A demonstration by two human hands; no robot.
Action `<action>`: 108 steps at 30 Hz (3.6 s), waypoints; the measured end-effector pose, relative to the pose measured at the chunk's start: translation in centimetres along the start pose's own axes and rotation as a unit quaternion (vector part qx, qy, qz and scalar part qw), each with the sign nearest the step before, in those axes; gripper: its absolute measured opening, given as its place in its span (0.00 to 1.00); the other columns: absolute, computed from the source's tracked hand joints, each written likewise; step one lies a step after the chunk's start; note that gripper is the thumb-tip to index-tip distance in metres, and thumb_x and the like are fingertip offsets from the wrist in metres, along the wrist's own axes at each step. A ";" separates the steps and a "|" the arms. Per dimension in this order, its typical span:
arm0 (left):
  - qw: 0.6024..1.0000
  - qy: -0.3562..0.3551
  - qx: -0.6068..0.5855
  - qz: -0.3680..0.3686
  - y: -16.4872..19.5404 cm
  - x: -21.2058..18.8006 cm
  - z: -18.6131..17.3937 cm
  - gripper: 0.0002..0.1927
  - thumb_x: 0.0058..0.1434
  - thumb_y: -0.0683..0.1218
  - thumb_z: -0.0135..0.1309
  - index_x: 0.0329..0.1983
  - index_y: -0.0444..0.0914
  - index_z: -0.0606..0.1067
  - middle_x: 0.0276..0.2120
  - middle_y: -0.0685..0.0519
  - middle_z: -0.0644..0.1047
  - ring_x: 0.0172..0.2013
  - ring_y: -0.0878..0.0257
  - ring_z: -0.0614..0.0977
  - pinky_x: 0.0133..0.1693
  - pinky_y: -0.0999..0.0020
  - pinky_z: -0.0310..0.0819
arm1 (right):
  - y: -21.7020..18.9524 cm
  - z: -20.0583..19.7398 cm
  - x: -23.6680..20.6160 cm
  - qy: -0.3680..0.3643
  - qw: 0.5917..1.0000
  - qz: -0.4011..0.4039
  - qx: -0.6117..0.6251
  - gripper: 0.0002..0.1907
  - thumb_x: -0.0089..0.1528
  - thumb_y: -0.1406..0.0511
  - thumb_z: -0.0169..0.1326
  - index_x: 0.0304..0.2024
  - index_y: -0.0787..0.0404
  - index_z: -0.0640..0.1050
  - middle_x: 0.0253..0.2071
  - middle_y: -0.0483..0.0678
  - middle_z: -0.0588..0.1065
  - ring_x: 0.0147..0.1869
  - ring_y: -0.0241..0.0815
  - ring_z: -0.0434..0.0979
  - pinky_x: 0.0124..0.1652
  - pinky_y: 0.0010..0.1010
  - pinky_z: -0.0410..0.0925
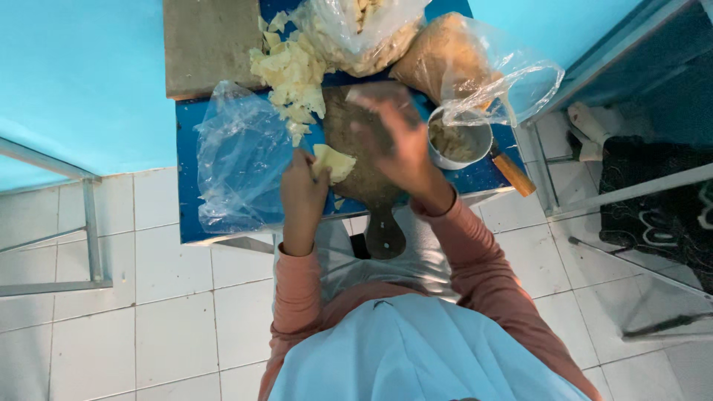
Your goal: The person sits at a table and assembles small snack pieces, taking thin square sheets from a cutting board, adding filling from a bowl, and pressing the pieces together by hand. Finished pieces are set aside on the board while a bag of puffed snacks and a knife remain on the table.
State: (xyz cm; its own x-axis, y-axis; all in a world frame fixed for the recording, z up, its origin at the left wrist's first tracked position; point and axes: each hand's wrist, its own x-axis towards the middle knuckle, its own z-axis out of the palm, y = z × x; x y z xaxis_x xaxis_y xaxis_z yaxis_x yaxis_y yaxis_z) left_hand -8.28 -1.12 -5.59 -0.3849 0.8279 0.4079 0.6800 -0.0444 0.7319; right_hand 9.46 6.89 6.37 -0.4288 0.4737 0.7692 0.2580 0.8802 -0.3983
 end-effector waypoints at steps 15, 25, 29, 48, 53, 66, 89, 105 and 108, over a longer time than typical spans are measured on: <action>0.964 -0.009 -0.261 -0.045 6.0 -2.9 -0.8 0.06 0.72 0.41 0.54 0.45 0.33 0.79 0.36 0.52 0.78 0.32 0.68 0.80 0.32 0.76 0.70 | 1.8 3.9 -11.2 0.051 0.900 0.288 0.324 0.26 0.61 0.78 0.62 0.61 0.68 0.71 0.51 0.51 0.80 0.53 0.39 0.82 0.52 0.30 0.77; 0.894 -0.015 -0.432 -0.118 3.9 -2.6 2.0 0.03 0.66 0.37 0.58 0.42 0.34 0.76 0.28 0.62 0.73 0.29 0.78 0.70 0.32 0.82 0.62 | 5.1 0.7 -10.6 0.121 0.741 0.420 0.509 0.22 0.66 0.76 0.55 0.63 0.63 0.73 0.43 0.47 0.78 0.44 0.35 0.80 0.43 0.24 0.74; 0.892 0.014 -0.435 -0.118 2.1 -1.7 1.6 0.03 0.66 0.37 0.58 0.41 0.35 0.76 0.25 0.64 0.68 0.26 0.79 0.65 0.29 0.81 0.55 | 6.7 0.2 -9.3 0.207 0.775 0.372 0.466 0.20 0.65 0.75 0.55 0.59 0.61 0.71 0.46 0.46 0.78 0.47 0.35 0.81 0.44 0.27 0.76; 0.836 -0.072 -0.522 -0.154 0.9 1.9 3.2 0.02 0.68 0.38 0.55 0.43 0.34 0.76 0.36 0.58 0.78 0.38 0.75 0.79 0.40 0.80 0.74 | 3.3 4.0 -5.7 -0.020 0.987 0.137 0.077 0.31 0.58 0.64 0.69 0.62 0.59 0.72 0.49 0.51 0.82 0.53 0.46 0.85 0.50 0.33 0.76; 0.878 -0.070 -0.461 -0.108 1.3 2.3 3.1 0.03 0.70 0.36 0.55 0.45 0.33 0.76 0.39 0.56 0.78 0.40 0.73 0.78 0.43 0.80 0.71 | 4.4 4.8 -6.9 0.028 0.971 0.209 0.117 0.27 0.62 0.73 0.63 0.64 0.63 0.72 0.44 0.53 0.83 0.47 0.40 0.86 0.46 0.29 0.78; 0.905 -0.053 -0.408 -0.105 4.1 3.5 2.7 0.04 0.66 0.34 0.58 0.42 0.32 0.75 0.37 0.54 0.77 0.36 0.72 0.78 0.37 0.79 0.73 | 4.9 5.1 -7.6 0.061 0.910 0.241 0.333 0.31 0.63 0.79 0.60 0.67 0.67 0.66 0.49 0.56 0.79 0.54 0.43 0.82 0.56 0.33 0.75; 0.848 -0.104 -0.508 -0.108 2.1 3.4 4.4 0.05 0.65 0.35 0.60 0.36 0.34 0.74 0.37 0.58 0.75 0.35 0.74 0.77 0.36 0.79 0.70 | 5.5 4.9 -8.9 0.079 0.866 0.319 0.377 0.34 0.59 0.81 0.61 0.67 0.64 0.66 0.46 0.51 0.77 0.57 0.44 0.81 0.57 0.36 0.75; 0.839 -0.007 -0.506 -0.199 0.2 4.1 2.0 0.06 0.68 0.44 0.58 0.38 0.36 0.77 0.30 0.61 0.75 0.31 0.76 0.72 0.35 0.79 0.63 | 7.5 3.5 -5.5 -0.106 0.979 0.129 -0.116 0.19 0.62 0.74 0.61 0.55 0.62 0.75 0.46 0.58 0.77 0.45 0.57 0.80 0.44 0.42 0.73; 0.845 -0.013 -0.497 -0.199 -0.1 3.9 1.9 0.06 0.69 0.43 0.59 0.39 0.35 0.77 0.29 0.61 0.73 0.30 0.77 0.68 0.33 0.80 0.58 | 6.3 3.9 -5.5 -0.109 0.983 0.134 -0.065 0.23 0.60 0.74 0.62 0.58 0.62 0.75 0.47 0.58 0.78 0.49 0.57 0.81 0.47 0.41 0.74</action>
State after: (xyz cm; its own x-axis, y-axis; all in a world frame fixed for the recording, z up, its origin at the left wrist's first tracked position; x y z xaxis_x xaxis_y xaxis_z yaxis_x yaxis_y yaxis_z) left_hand -8.61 3.19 -5.12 -0.4372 0.8992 0.0193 -0.3647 -0.1969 0.9101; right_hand 10.10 9.90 -2.31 -0.5015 0.6949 0.5153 0.4889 0.7191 -0.4939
